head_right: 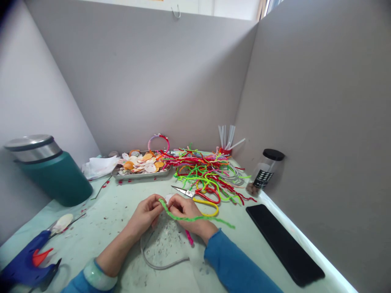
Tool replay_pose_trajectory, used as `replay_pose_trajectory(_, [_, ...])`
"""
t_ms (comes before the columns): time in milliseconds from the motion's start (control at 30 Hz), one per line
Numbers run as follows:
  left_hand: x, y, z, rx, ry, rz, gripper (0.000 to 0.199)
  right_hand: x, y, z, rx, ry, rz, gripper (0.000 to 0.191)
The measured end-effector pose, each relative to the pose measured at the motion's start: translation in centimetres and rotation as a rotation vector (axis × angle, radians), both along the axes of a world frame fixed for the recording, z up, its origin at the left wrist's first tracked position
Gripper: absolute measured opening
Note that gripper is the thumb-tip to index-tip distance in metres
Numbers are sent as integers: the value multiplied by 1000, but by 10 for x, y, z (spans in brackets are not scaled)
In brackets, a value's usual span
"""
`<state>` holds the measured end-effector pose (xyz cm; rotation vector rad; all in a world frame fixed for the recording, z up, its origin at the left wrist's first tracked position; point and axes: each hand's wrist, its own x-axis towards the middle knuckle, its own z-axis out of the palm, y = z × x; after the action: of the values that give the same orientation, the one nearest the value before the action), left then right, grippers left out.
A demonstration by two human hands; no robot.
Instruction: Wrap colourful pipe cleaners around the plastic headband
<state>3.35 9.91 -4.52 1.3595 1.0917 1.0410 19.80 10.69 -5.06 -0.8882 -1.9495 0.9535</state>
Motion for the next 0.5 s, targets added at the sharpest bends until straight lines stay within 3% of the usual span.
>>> replay_pose_trajectory(167, [0, 1, 1, -74, 16, 28, 33, 0, -1, 0, 80, -74, -1, 10])
replay_pose_trajectory(367, [1, -2, 5, -169, 196, -14, 34, -1, -1, -2, 82, -98, -52, 8])
replay_pose_trajectory(500, [0, -3, 8, -210, 166, -35, 35, -3, -3, -1, 68, -56, -46, 8])
